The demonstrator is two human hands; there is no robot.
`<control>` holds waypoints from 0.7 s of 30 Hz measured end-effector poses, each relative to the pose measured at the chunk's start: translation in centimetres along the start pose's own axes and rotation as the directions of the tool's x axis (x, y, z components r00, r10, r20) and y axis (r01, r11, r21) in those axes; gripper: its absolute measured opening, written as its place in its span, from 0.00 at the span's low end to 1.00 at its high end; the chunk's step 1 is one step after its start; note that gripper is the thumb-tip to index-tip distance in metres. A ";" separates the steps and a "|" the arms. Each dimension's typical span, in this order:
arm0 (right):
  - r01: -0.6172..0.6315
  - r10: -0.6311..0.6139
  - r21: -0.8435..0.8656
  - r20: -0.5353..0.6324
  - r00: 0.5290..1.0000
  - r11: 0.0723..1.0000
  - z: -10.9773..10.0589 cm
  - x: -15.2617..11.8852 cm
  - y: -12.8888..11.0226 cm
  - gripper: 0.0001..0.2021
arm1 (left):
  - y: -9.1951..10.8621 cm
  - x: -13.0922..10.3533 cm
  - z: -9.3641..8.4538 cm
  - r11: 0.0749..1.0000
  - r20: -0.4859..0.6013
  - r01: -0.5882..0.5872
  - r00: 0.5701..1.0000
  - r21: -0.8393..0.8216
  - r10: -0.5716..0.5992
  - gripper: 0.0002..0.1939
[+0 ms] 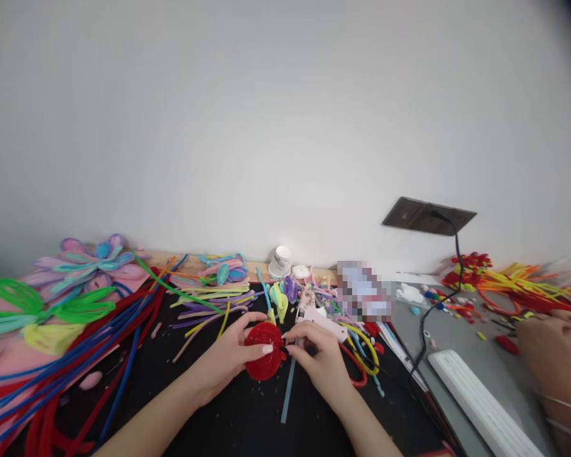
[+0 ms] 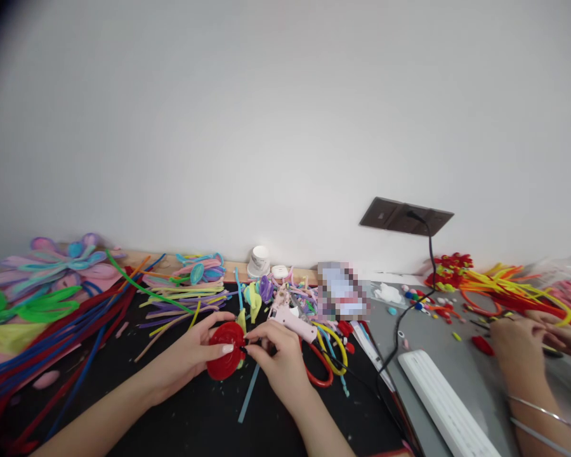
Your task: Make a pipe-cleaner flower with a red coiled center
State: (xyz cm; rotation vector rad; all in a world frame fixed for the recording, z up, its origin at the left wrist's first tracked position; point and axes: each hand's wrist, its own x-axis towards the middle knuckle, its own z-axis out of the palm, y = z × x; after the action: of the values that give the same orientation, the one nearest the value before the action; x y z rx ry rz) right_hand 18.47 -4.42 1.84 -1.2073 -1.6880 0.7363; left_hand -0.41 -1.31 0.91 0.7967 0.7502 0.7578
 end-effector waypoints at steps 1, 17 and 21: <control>-0.001 0.001 -0.001 0.004 1.000 1.000 0.0 0.0 0.0 0.09 | 0.0 0.0 -0.1 1.000 0.000 -0.006 1.000 0.001 0.006 0.28; -0.046 0.040 0.132 0.050 0.998 0.990 0.0 0.1 0.3 0.15 | -0.2 0.2 -0.4 0.996 0.021 -0.007 1.000 -0.093 0.009 0.23; -0.054 0.046 0.161 0.055 0.997 0.985 0.1 0.0 0.3 0.16 | -0.2 0.2 -0.4 0.991 0.041 0.002 0.999 -0.135 0.004 0.21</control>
State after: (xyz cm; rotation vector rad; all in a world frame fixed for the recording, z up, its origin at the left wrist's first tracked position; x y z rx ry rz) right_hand 18.52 -4.33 1.51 -1.1287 -1.6102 0.9247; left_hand -0.61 -1.12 0.54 0.6885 0.6549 0.7823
